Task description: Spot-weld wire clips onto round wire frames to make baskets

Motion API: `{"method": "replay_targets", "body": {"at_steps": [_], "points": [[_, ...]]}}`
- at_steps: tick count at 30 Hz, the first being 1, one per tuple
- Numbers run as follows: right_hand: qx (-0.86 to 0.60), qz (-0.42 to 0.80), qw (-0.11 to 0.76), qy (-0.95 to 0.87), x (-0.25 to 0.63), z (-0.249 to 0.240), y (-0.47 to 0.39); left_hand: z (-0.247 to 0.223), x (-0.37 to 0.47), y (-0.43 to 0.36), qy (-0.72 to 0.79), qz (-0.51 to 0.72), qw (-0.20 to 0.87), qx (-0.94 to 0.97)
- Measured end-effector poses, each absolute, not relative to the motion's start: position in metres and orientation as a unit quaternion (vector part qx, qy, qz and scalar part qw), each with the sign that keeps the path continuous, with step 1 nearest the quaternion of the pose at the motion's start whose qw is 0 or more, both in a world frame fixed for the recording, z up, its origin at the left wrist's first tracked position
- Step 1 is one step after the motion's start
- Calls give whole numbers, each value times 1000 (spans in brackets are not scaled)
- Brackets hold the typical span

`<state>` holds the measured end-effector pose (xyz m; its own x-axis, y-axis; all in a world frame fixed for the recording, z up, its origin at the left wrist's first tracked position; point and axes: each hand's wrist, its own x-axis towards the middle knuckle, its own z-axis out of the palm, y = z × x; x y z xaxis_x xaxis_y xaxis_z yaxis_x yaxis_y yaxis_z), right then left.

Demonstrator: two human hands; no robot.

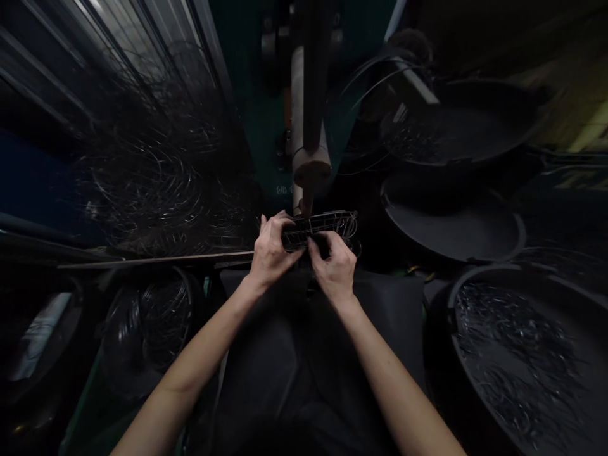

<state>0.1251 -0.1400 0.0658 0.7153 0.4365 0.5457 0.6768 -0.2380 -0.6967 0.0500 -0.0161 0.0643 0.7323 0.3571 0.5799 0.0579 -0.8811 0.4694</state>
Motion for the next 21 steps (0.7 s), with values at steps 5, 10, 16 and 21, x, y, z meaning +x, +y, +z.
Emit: {"method": "replay_targets", "body": {"at_steps": [5, 10, 16, 21], "points": [[-784, -123, 493, -356, 128, 63, -137, 63, 52, -13, 110, 346, 212, 907], [-786, -119, 503, -339, 126, 62, -136, 66, 51, -10, 97, 345, 189, 914], [-796, -88, 500, -329, 127, 54, -128, 59, 56, 1, 78, 337, 168, 923], [-791, -92, 501, -340, 121, 82, -154, 61, 56, 7, 78, 367, 177, 910]]}}
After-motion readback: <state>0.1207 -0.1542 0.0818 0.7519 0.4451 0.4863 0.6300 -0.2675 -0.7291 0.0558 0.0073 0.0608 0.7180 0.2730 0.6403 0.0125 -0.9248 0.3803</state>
